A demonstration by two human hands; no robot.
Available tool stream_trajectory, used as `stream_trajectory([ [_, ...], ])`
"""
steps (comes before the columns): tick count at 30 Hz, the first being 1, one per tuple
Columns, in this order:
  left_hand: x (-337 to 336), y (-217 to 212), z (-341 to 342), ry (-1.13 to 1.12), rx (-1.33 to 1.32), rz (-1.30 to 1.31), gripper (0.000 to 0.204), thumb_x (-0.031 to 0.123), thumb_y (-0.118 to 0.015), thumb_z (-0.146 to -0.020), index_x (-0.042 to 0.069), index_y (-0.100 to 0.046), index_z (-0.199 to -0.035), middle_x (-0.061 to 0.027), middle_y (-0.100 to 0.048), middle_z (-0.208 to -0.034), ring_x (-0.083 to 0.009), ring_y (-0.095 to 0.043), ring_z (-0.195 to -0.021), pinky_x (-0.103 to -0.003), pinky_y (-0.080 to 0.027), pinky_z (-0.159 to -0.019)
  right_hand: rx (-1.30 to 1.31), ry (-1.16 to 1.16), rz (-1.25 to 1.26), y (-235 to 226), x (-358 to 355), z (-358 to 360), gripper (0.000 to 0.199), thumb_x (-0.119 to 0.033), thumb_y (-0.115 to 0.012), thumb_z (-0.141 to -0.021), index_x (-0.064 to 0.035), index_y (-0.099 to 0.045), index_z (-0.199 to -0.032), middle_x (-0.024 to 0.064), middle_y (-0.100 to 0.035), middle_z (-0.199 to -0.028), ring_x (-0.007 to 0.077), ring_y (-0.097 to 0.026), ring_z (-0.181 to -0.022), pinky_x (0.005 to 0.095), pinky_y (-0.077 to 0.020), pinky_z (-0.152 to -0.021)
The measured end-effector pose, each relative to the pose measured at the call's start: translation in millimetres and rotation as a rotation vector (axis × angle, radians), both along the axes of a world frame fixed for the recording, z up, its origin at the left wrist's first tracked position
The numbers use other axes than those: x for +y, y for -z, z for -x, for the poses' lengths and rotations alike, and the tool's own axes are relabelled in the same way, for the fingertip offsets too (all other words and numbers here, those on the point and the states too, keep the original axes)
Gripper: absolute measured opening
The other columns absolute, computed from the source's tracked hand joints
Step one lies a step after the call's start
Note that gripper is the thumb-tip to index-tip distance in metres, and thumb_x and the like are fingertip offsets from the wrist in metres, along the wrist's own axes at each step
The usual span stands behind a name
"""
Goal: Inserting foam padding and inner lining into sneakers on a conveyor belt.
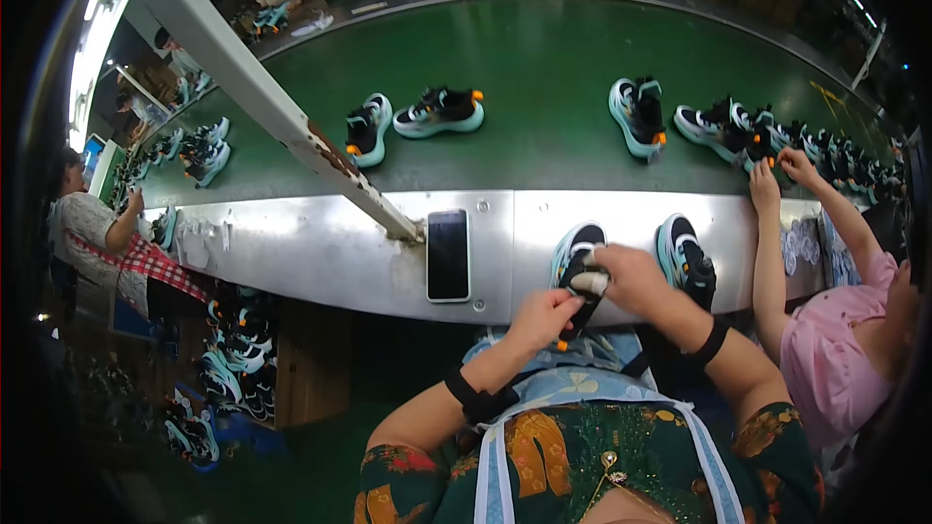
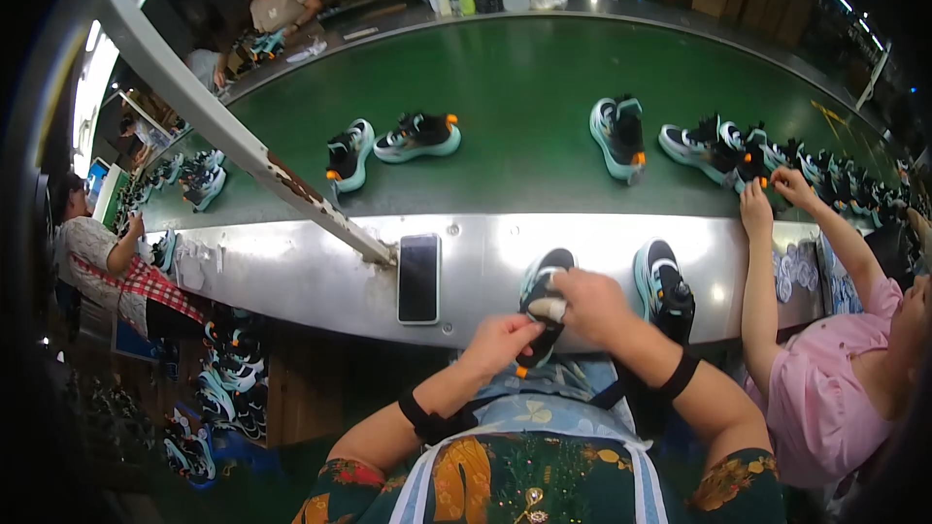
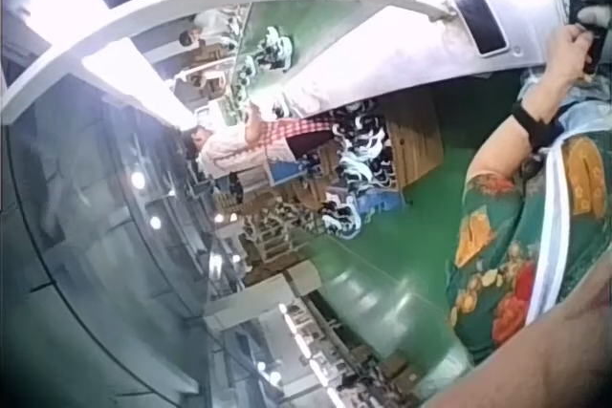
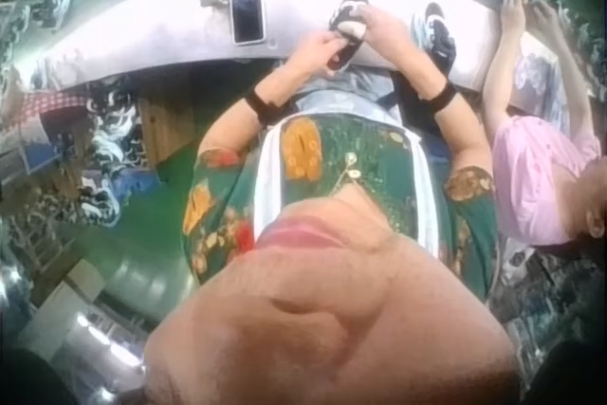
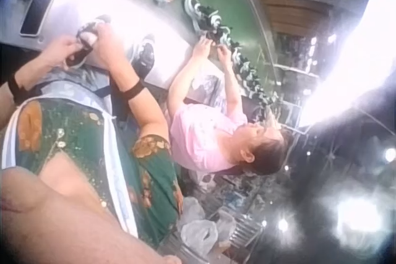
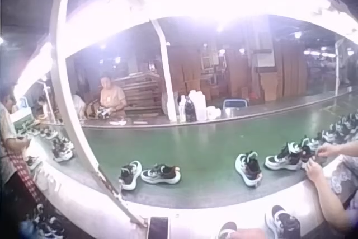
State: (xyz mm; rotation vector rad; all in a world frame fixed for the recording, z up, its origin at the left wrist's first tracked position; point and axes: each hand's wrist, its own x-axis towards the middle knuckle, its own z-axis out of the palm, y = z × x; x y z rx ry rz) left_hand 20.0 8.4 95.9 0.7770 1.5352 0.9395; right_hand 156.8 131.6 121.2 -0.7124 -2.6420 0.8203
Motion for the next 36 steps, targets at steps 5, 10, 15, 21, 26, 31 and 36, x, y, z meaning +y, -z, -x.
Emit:
stream_trajectory([
  [5, -1.4, 10.4, 6.5, -0.018, -0.022, 0.007, 0.024, 0.024, -0.06, -0.088, 0.003, -0.065, -0.078, -0.0004, -0.059, -0.063, -0.008, -0.05, -0.056, -0.024, -0.039, -0.052, 0.041, -0.008, 0.016, 2.1, -6.2, 6.0, 0.028, -0.028, -0.068, -0.078, -0.0089, -0.062, -0.099, 0.0152, -0.059, -0.077, 0.0351, -0.059, -0.073, 0.0407, -0.0465, -0.067],
  [10, -0.1, -6.7, 10.6, -0.086, -0.187, 0.042, 0.024, 0.02, -0.06, -0.089, -0.001, -0.067, -0.08, 0.0017, -0.058, -0.064, -0.0058, -0.051, -0.057, -0.021, -0.039, -0.055, 0.052, -0.041, 0.148, 0.1, 10.2, 10.2, 0.029, -0.027, -0.068, -0.078, -0.0086, -0.064, -0.1, 0.0162, -0.061, -0.082, 0.033, -0.061, -0.079, 0.0388, -0.0474, -0.07],
  [15, -4.0, -1.1, 2.3, -0.072, -0.224, 0.037, 0.02, 0.025, -0.063, -0.089, 0.007, -0.065, -0.082, -0.0003, -0.058, -0.061, -0.0026, -0.041, -0.049, -0.017, -0.026, -0.045, 0.003, -0.065, 0.137, -1.1, -1.2, 7.6, 0.03, -0.025, -0.068, -0.077, -0.008, -0.065, -0.102, 0.0171, -0.062, -0.083, 0.0327, -0.061, -0.079, 0.0384, -0.0481, -0.072],
  [21, -6.7, -3.2, 4.2, -0.078, -0.224, 0.109, 0.02, 0.026, -0.062, -0.09, 0.006, -0.065, -0.084, -0.0008, -0.058, -0.061, -0.0029, -0.04, -0.047, -0.018, -0.026, -0.043, 0.045, -0.145, 0.321, -10.7, 13.2, 0.6, 0.027, -0.024, -0.069, -0.076, -0.0055, -0.063, -0.095, 0.0144, -0.062, -0.079, 0.0326, -0.061, -0.074, 0.0396, -0.0479, -0.067],
  [26, -6.1, -5.3, -0.2, -0.089, -0.15, 0.078, 0.023, 0.022, -0.061, -0.089, 0.001, -0.068, -0.082, -0.0006, -0.059, -0.061, -0.0048, -0.045, -0.051, -0.022, -0.032, -0.048, 0.005, 0.085, -0.067, 2.5, -14.2, 4.6, 0.025, -0.024, -0.071, -0.075, -0.0073, -0.062, -0.092, 0.0118, -0.061, -0.076, 0.0324, -0.06, -0.073, 0.04, -0.0472, -0.064],
  [31, -1.9, -10.6, 5.3, -0.069, -0.156, 0.122, 0.022, 0.021, -0.061, -0.089, 0.001, -0.068, -0.082, -0.0003, -0.059, -0.063, -0.0055, -0.048, -0.053, -0.022, -0.034, -0.05, 0.048, -0.035, 0.085, -1.3, 6.3, -0.5, 0.026, -0.022, -0.07, -0.076, -0.0063, -0.063, -0.095, 0.0125, -0.061, -0.077, 0.032, -0.06, -0.073, 0.0397, -0.0471, -0.064],
  [36, -1.5, -9.9, 0.8, -0.084, -0.148, 0.086, 0.023, 0.022, -0.061, -0.089, 0.001, -0.068, -0.084, -0.0008, -0.059, -0.062, -0.0049, -0.046, -0.052, -0.021, -0.032, -0.049, 0.043, 0.041, 0.093, 7.0, -7.9, 1.1, 0.029, -0.021, -0.069, -0.078, -0.0067, -0.063, -0.103, 0.015, -0.062, -0.083, 0.0313, -0.061, -0.079, 0.0389, -0.0476, -0.069],
])
